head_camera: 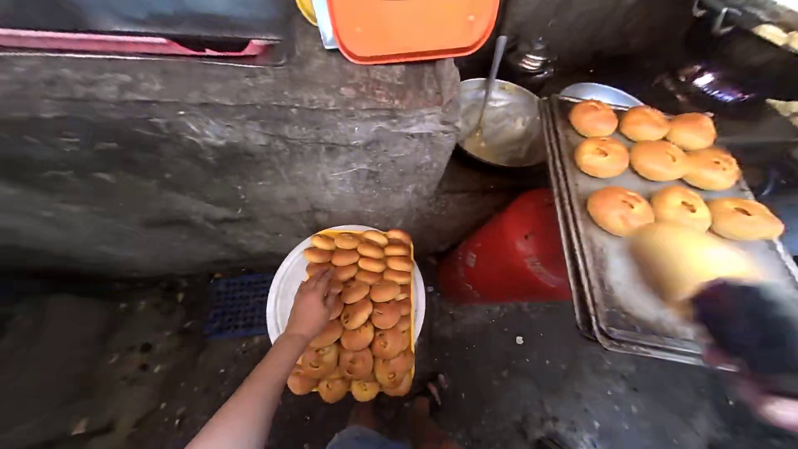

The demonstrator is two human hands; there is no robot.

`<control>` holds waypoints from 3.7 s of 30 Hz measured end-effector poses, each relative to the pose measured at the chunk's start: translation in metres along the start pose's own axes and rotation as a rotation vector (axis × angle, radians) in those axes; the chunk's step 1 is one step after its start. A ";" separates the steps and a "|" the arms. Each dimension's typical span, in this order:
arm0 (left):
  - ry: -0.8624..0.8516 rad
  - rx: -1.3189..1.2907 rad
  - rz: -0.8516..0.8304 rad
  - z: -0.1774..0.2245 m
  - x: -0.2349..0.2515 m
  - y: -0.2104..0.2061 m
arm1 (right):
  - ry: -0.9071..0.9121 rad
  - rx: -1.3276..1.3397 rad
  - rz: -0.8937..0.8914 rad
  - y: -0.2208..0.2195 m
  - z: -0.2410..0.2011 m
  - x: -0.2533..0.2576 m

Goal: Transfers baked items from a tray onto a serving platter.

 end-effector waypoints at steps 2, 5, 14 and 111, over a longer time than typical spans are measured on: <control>-0.017 -0.012 -0.021 -0.001 0.004 0.003 | 0.025 -0.134 -0.140 -0.067 0.007 0.036; -0.037 -0.034 -0.094 0.006 0.015 -0.001 | -0.170 -0.414 -0.334 -0.183 0.016 0.102; 0.015 -0.121 -0.387 0.035 0.044 -0.033 | -0.463 -0.732 -0.456 -0.308 0.056 0.186; 0.235 -0.327 -0.064 -0.065 0.018 0.033 | -0.066 0.017 -0.043 -0.073 0.012 0.127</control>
Point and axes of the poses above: each hand's wrist, its own x-axis towards the middle knuckle, its own y-axis out of the back of the hand, z = x × y, the point moved 8 cm from there along x, towards the middle knuckle, and after that the axes turned 1 degree about -x, right-handed, at the moved point
